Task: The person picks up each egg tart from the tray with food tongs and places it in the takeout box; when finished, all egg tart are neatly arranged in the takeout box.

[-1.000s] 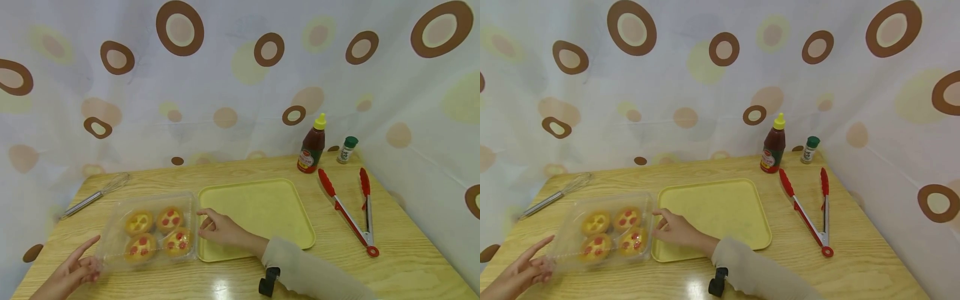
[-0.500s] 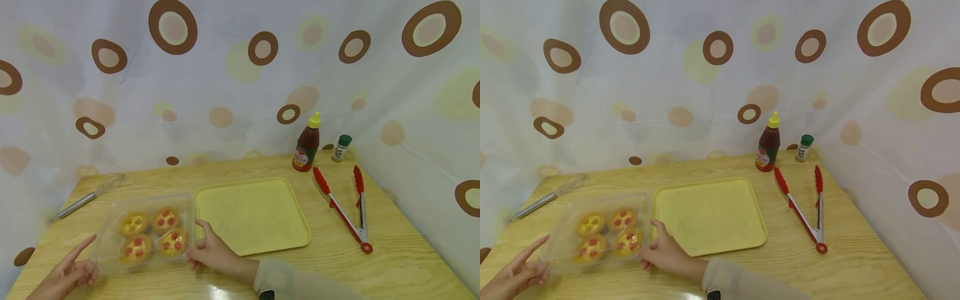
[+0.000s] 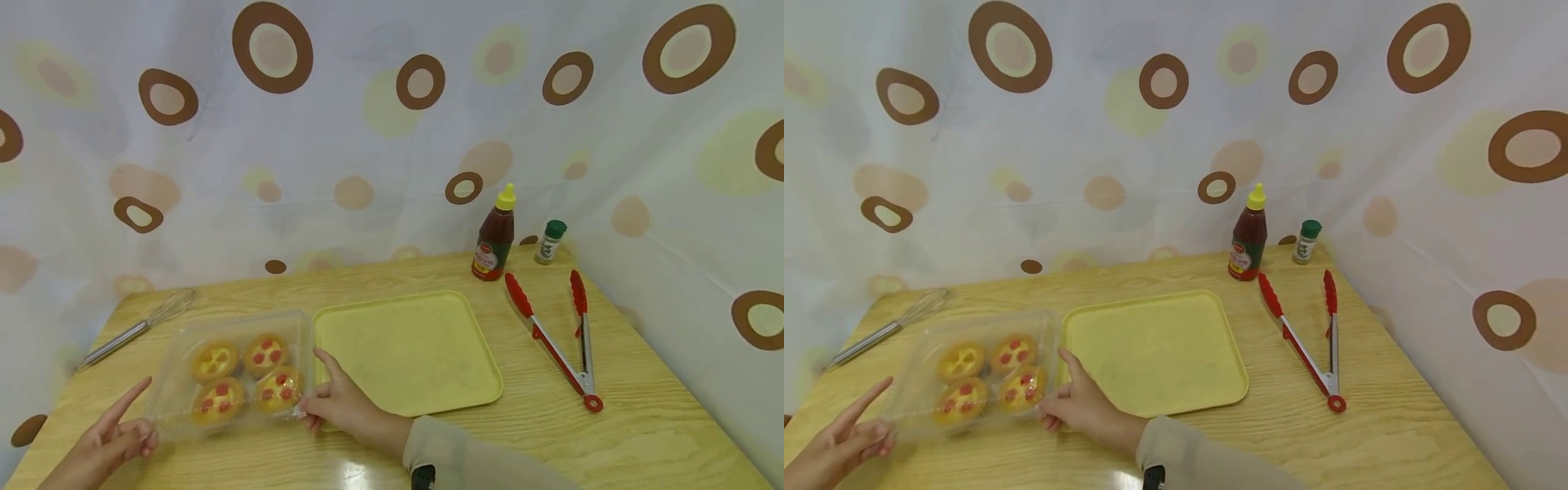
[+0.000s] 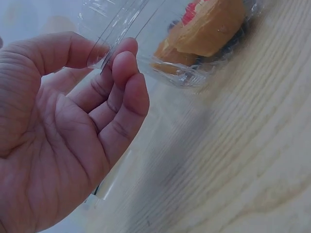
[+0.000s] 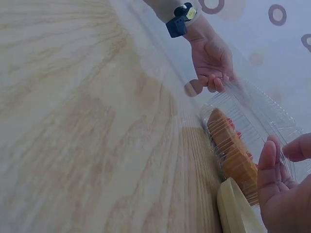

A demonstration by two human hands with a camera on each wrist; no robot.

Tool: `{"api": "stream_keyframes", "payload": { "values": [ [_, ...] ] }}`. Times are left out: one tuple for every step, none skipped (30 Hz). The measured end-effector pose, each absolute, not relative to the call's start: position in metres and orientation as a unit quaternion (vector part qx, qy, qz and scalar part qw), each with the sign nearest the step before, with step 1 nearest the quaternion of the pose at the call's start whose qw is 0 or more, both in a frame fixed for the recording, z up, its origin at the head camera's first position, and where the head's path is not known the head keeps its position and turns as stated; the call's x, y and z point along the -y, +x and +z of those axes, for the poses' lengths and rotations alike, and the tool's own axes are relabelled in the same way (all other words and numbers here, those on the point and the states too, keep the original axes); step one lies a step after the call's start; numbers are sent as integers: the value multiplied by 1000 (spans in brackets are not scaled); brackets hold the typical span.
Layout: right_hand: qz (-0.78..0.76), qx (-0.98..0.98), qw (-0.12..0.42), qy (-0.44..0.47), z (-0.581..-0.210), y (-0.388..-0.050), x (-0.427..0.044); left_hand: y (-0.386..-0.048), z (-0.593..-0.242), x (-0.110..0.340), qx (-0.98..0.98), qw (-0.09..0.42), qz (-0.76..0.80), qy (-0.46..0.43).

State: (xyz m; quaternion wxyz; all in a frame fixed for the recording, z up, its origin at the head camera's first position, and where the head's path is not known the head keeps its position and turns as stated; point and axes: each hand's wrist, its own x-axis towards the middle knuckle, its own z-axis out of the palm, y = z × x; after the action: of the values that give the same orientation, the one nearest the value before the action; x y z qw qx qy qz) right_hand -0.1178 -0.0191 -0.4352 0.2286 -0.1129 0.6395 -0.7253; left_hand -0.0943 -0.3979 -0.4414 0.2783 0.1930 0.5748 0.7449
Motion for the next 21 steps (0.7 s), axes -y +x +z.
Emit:
{"api": "stream_keyframes", "payload": {
  "values": [
    [-725, -641, 226, -112, -436, -120, 20, -96, -442, 397, -577, 271, 744, 199],
    [-725, -641, 224, -112, -436, -122, 20, -97, -442, 397, -577, 265, 744, 207],
    [-725, -641, 224, -112, -436, -123, 21, -99, -442, 397, -578, 260, 744, 212],
    [-725, -641, 224, -111, -437, -125, 21, -100, -442, 397, -579, 254, 743, 219],
    [-727, -640, 225, -110, -436, -126, 21, -101, -441, 397, -577, 252, 745, 222],
    [-728, -638, 227, -109, -436, -127, 21, -103, -441, 397, -574, 252, 746, 225],
    [-729, -635, 230, -108, -435, -127, 21, -104, -441, 397, -571, 253, 748, 227],
    [-732, -632, 232, -107, -435, -128, 21, -105, -441, 398, -568, 255, 749, 228],
    [-734, -628, 234, -105, -434, -128, 21, -106, -441, 398, -564, 258, 750, 229],
    [-736, -626, 235, -104, -434, -128, 21, -107, -441, 398, -563, 259, 751, 228],
    [-738, -623, 235, -104, -434, -128, 21, -107, -441, 398, -563, 260, 751, 227],
    [-740, -622, 234, -104, -434, -128, 21, -107, -442, 397, -566, 257, 749, 227],
    [-740, -623, 232, -105, -434, -128, 21, -107, -442, 397, -571, 253, 747, 227],
    [-740, -624, 229, -106, -434, -128, 21, -106, -442, 397, -575, 248, 746, 227],
    [-738, -626, 227, -108, -433, -128, 22, -106, -442, 396, -576, 245, 745, 230],
    [-737, -628, 225, -108, -433, -128, 22, -106, -442, 395, -576, 242, 745, 233],
    [-737, -629, 224, -107, -432, -127, 22, -106, -443, 395, -573, 241, 747, 237],
    [-736, -631, 224, -106, -431, -127, 22, -106, -443, 395, -568, 242, 749, 242],
    [-735, -631, 224, -104, -431, -127, 22, -106, -443, 394, -564, 244, 750, 247],
    [-735, -632, 224, -102, -430, -127, 22, -106, -443, 394, -558, 247, 752, 250],
    [-735, -632, 225, -101, -429, -127, 22, -107, -443, 394, -554, 250, 753, 251]
  ]
}}
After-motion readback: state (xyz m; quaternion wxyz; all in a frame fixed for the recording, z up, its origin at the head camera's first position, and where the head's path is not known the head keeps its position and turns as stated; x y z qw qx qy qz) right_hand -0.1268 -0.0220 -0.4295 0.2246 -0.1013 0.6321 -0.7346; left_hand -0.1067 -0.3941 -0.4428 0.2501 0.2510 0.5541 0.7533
